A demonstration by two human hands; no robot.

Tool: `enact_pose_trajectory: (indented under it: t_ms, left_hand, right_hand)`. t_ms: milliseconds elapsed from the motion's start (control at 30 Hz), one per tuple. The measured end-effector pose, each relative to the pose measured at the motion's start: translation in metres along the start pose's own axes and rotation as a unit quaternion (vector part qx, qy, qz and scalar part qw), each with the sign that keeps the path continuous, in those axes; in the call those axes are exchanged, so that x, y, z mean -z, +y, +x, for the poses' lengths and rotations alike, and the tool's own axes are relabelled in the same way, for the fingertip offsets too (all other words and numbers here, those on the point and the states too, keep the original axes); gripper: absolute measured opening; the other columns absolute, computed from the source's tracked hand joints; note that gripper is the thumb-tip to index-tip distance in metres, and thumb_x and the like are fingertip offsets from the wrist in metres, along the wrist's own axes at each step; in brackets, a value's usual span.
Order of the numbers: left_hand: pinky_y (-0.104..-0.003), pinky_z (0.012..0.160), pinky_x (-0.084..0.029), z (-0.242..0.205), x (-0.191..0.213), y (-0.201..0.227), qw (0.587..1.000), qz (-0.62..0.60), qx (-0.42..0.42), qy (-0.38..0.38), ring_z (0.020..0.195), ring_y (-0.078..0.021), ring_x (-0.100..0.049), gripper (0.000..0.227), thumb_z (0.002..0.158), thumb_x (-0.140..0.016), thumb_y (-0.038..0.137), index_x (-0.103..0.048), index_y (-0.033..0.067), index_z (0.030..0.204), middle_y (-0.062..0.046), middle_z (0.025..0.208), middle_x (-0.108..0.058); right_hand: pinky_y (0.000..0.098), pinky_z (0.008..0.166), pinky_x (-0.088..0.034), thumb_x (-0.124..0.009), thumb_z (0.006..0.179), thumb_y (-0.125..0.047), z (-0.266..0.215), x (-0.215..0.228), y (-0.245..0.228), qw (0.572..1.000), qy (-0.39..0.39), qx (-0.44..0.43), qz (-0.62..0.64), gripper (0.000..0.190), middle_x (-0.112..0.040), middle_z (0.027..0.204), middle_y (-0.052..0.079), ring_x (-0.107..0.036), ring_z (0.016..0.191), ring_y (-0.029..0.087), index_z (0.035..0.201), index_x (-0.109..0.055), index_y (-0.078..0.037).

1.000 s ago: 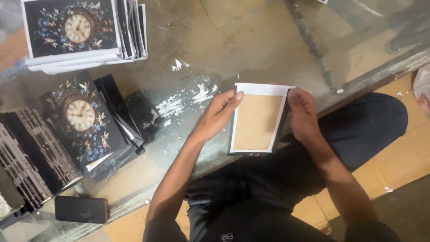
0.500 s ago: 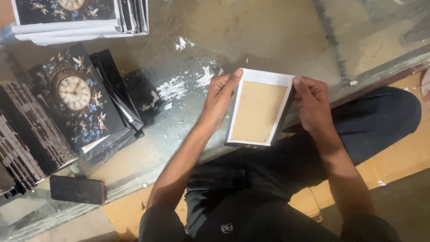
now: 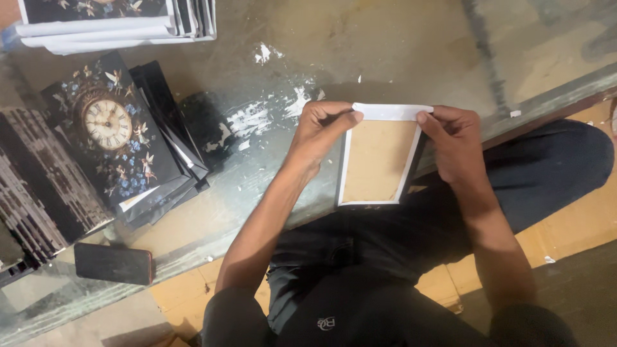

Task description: The person sits on the floor and repeatedly picks up a printed card and a plain backing sheet, aligns them, and presses them together to form a finished unit. The person then places the completed unit onto a growing stack on the table.

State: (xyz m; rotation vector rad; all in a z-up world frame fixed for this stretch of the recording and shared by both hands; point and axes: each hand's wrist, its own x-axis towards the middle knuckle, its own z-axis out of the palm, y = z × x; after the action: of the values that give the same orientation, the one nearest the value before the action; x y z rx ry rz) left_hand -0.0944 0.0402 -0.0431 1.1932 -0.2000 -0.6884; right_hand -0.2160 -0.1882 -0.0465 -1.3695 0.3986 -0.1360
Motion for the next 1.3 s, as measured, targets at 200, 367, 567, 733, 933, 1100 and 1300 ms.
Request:
enact_pose_trajectory:
  t_ms: [200,367,567,733,933,1100,1300]
  left_hand:
    - [-0.024,0.077,-0.052,-0.004,0.008,0.019,0.994,0.067,0.015,-0.085,0.086,-0.0057,-0.065,0.016,0.097,-0.077,0.01,-0.078,-0.0019,0.108,-0.002,0.096,-0.075]
    - [-0.027,0.09,-0.058,-0.005,0.025,0.038,0.978,0.099,-0.006,-0.183,0.097,-0.008,-0.069,0.027,0.099,-0.072,0.013,-0.073,0.0007,0.123,-0.006,0.111,-0.077]
    - [-0.031,0.065,-0.062,0.004,0.021,0.048,0.962,0.271,-0.025,-0.029,0.081,-0.0155,-0.076,0.021,0.095,-0.069,0.009,-0.079,0.0059,0.114,-0.008,0.105,-0.081]
    - [-0.04,0.101,-0.057,0.009,0.023,0.053,0.711,0.662,-0.233,-0.035,0.109,-0.0266,-0.071,0.03,0.083,-0.068,0.0,-0.078,0.0104,0.109,-0.004,0.119,-0.076]
    - [-0.046,0.109,-0.048,0.0,0.028,0.051,0.845,0.489,-0.168,-0.138,0.127,-0.0425,-0.059,0.054,0.094,-0.076,0.016,-0.051,0.006,0.141,-0.016,0.14,-0.06]
    - [-0.043,0.112,-0.049,-0.013,0.025,0.027,0.772,0.566,-0.251,-0.147,0.133,-0.0364,-0.062,0.046,0.099,-0.066,0.006,-0.054,0.0112,0.143,-0.013,0.145,-0.063]
    - [-0.038,0.083,-0.061,-0.002,0.022,0.042,0.886,0.407,-0.168,-0.144,0.099,-0.0305,-0.078,0.042,0.103,-0.07,0.012,-0.055,0.0102,0.142,-0.008,0.113,-0.076]
  right_hand:
    - [0.0202,0.076,-0.047,-0.07,0.105,-0.007,0.0,0.002,-0.005,0.998,0.0,0.013,-0.059,0.017,-0.073,0.094,0.002,-0.06,0.082,0.004,0.111,-0.074,0.008]
    - [0.021,0.079,-0.051,-0.069,0.103,-0.008,0.001,-0.008,-0.021,0.999,-0.018,-0.019,-0.037,0.02,-0.076,0.096,0.004,-0.065,0.085,0.006,0.114,-0.073,0.009]
    - [0.0233,0.086,-0.059,-0.077,0.092,-0.018,0.022,-0.023,-0.073,0.969,-0.112,0.071,-0.209,0.031,-0.075,0.107,-0.002,-0.07,0.098,0.007,0.121,-0.072,-0.008]
    - [0.0364,0.087,-0.053,-0.085,0.09,-0.013,0.029,-0.039,-0.046,0.822,-0.037,0.317,-0.472,0.02,-0.078,0.106,0.001,-0.065,0.093,0.024,0.109,-0.079,-0.011]
    - [0.0337,0.091,-0.054,-0.084,0.098,-0.017,0.02,-0.031,-0.021,0.844,-0.02,0.267,-0.465,0.014,-0.079,0.111,0.001,-0.066,0.099,0.021,0.11,-0.08,-0.014]
    - [0.0475,0.106,-0.045,-0.082,0.085,-0.036,0.028,-0.036,-0.045,0.812,-0.16,0.316,-0.465,0.066,-0.065,0.126,0.019,-0.06,0.117,0.039,0.137,-0.059,-0.001]
    - [0.0498,0.118,-0.043,-0.07,0.096,-0.044,0.023,-0.043,-0.048,0.766,-0.246,0.29,-0.519,0.072,-0.057,0.148,0.027,-0.055,0.136,0.043,0.151,-0.049,-0.004]
